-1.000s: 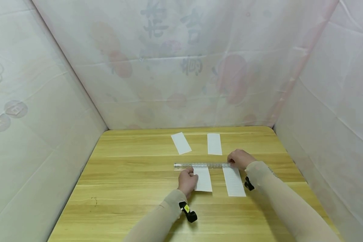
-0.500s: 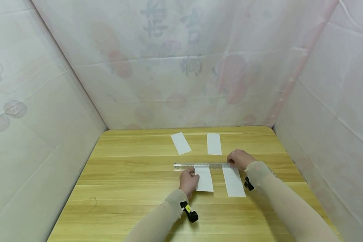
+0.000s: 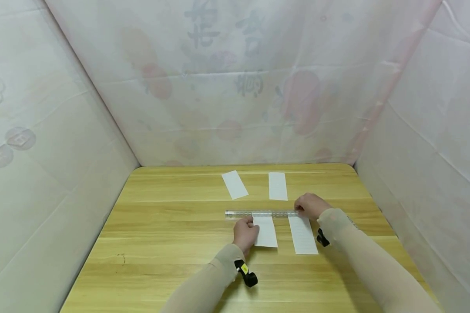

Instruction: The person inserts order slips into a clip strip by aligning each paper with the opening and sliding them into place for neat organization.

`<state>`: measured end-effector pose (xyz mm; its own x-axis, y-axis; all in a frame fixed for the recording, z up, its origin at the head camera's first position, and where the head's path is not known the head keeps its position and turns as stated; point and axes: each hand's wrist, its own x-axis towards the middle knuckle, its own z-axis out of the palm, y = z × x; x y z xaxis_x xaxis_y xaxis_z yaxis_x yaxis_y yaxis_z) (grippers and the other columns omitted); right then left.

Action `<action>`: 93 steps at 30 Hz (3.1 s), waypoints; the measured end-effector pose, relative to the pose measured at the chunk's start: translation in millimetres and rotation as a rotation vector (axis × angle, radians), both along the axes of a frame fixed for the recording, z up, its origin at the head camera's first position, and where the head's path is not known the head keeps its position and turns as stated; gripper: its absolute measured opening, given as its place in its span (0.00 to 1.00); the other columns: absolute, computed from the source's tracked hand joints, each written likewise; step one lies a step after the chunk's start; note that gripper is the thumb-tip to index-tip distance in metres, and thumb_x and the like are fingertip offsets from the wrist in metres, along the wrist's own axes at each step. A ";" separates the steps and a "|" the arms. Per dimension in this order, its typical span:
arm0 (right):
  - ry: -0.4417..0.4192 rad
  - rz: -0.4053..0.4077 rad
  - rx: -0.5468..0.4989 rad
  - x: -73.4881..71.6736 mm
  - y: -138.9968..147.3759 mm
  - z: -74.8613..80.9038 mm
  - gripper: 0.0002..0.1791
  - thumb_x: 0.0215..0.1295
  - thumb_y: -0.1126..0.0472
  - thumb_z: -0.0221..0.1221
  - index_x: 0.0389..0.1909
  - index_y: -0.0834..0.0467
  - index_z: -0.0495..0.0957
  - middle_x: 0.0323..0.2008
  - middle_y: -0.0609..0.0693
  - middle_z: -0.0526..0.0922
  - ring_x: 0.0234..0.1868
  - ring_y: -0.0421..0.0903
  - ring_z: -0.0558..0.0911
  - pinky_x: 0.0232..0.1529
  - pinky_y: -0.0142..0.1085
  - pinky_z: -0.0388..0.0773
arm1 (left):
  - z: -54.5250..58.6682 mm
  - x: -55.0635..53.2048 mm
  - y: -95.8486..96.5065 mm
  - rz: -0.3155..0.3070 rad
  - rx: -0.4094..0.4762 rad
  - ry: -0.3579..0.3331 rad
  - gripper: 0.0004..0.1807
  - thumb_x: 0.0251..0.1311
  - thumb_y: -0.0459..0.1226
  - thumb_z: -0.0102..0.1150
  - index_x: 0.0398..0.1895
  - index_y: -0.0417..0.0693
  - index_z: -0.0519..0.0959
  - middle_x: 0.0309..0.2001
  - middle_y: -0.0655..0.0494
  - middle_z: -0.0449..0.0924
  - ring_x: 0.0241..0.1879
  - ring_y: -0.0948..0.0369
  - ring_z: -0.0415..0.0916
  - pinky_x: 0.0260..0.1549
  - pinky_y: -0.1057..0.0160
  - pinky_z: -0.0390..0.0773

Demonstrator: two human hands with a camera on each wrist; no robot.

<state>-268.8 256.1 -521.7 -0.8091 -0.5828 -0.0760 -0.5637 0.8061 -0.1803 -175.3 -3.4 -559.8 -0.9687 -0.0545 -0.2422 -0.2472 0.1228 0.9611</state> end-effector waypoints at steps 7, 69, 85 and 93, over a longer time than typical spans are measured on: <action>-0.001 0.005 -0.003 -0.6 -0.9 0.3 0.05 0.56 0.68 0.67 0.31 0.55 0.85 0.28 0.44 0.82 0.29 0.39 0.77 0.32 0.36 0.76 | -0.2 0.2 -0.7 -0.018 0.013 0.006 0.29 0.61 0.27 0.52 0.67 0.34 0.65 0.29 0.57 0.67 0.23 0.62 0.57 0.21 0.66 0.60; -0.008 0.013 0.005 2.4 4.4 -2.2 0.07 0.55 0.71 0.66 0.30 0.54 0.84 0.27 0.42 0.81 0.27 0.38 0.73 0.30 0.35 0.73 | -8.6 1.2 16.0 -0.068 0.083 0.012 0.31 0.57 0.22 0.52 0.67 0.30 0.64 0.30 0.55 0.65 0.28 0.62 0.59 0.22 0.67 0.60; -0.010 0.004 0.013 5.8 2.3 -0.9 0.07 0.55 0.70 0.66 0.31 0.56 0.85 0.28 0.43 0.81 0.28 0.39 0.74 0.30 0.36 0.73 | -6.8 1.2 19.2 -0.092 0.058 -0.002 0.29 0.58 0.24 0.55 0.65 0.31 0.66 0.37 0.52 0.71 0.36 0.60 0.66 0.31 0.65 0.68; -0.021 -0.001 0.012 4.3 1.2 -0.5 0.06 0.55 0.70 0.66 0.31 0.56 0.84 0.27 0.42 0.81 0.27 0.39 0.73 0.30 0.36 0.73 | -7.1 1.1 20.2 -0.110 0.069 0.004 0.30 0.59 0.24 0.54 0.66 0.31 0.64 0.38 0.52 0.71 0.34 0.60 0.65 0.29 0.65 0.66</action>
